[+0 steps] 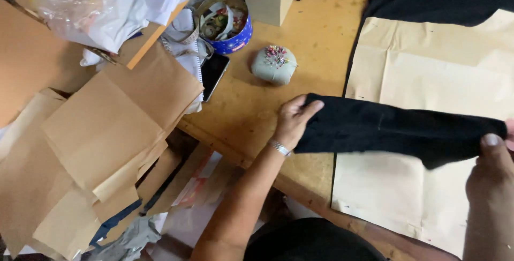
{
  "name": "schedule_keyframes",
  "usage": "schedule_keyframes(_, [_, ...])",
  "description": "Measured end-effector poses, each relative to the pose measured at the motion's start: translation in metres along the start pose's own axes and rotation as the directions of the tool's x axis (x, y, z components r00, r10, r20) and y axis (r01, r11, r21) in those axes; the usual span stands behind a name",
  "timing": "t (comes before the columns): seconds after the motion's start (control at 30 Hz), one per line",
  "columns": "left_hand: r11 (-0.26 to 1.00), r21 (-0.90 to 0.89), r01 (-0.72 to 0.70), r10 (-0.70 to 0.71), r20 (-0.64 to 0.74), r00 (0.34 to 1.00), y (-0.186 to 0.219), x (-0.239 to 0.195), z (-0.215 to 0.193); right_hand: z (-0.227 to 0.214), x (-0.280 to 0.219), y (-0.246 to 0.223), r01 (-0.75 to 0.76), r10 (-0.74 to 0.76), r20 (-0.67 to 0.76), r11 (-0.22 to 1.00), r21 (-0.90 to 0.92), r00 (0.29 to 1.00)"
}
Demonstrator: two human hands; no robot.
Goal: Using an electric rotary cutter to cut out garment pieces from black fabric following a paper pattern pinned to the material.
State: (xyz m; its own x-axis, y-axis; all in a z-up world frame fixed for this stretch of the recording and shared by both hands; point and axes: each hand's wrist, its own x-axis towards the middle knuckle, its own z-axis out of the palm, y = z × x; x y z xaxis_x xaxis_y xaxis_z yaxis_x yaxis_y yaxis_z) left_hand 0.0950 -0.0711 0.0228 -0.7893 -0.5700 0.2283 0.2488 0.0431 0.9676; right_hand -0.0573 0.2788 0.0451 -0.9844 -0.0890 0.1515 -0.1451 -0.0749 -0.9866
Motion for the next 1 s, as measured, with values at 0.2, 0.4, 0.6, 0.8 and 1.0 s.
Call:
schedule_keyframes(0.2, [0.989, -0.125, -0.073, 0.023, -0.358, 0.933, 0.074, -0.086, -0.133, 0.05, -0.101, -0.069, 0.035, -0.059, 0.184, 0.991, 0.131, 0.981])
schedule_keyframes(0.4, [0.851, 0.473, -0.229, 0.491, -0.563, 0.665, 0.094, -0.086, -0.2, 0.145, -0.144, -0.071, -0.305, 0.19, 0.518, 0.941, 0.146, 0.834])
schedule_keyframes(0.6, [0.262, 0.965, 0.021, 0.296, -0.101, 0.95, 0.06, -0.032, -0.224, 0.2, -0.128, 0.016, -0.454, 0.388, 0.487, 0.891, 0.019, 0.782])
schedule_keyframes(0.8, [0.032, 0.992, -0.121, 0.092, 0.117, 0.989, 0.0, -0.035, -0.133, 0.138, -0.132, 0.018, -0.412, 0.483, 0.431, 0.875, -0.253, 0.762])
schedule_keyframes(1.0, [0.002, 0.996, -0.094, -0.097, 0.093, 0.991, -0.026, -0.043, -0.121, 0.154, -0.126, 0.017, -0.21, 0.444, 0.474, 0.859, -0.467, 0.761])
